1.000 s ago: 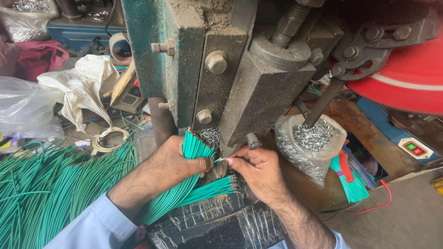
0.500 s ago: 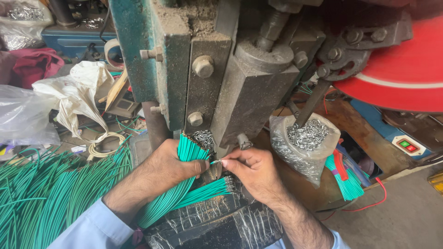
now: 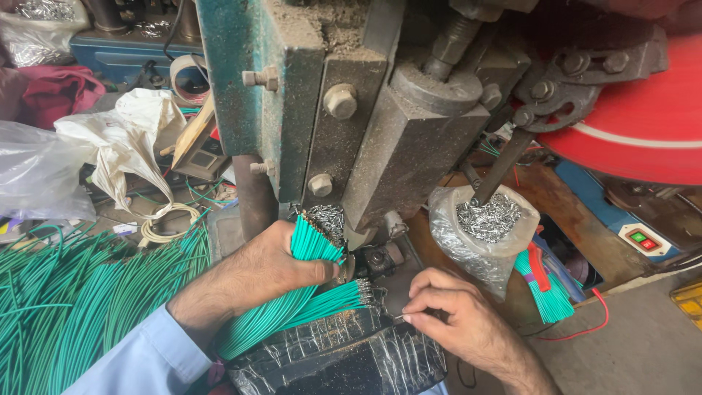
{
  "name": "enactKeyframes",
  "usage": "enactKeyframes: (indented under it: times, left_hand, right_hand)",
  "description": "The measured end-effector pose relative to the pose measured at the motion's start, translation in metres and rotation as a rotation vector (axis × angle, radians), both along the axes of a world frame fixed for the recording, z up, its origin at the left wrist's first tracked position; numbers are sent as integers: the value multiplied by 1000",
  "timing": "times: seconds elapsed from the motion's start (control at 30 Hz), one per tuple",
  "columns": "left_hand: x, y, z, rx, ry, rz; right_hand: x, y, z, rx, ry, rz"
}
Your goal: The person holds a bundle of green wires and repeatedly places the stripped end of one wire into a bench press machine, then inserts a metal terminal from a nearby container and operates the press to crimp the terminal onto the wire end, setting the finished wire aside with the growing bundle.
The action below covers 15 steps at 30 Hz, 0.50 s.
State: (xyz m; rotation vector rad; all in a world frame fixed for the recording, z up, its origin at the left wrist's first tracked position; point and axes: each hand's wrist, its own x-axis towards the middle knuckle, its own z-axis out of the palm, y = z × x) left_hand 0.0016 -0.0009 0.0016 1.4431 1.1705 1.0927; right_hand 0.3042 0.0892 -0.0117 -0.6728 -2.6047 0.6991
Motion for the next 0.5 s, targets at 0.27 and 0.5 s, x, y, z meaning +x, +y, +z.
enactKeyframes:
  times: [0.27,0.5]
  left_hand:
    - [1,-2,0,-69,-32,55]
    - [1,-2,1,-100,-22,118]
  right_hand:
    - [-24,-4,-8,-241,144,-251]
    - [-53,9,-23,-457,452,-209]
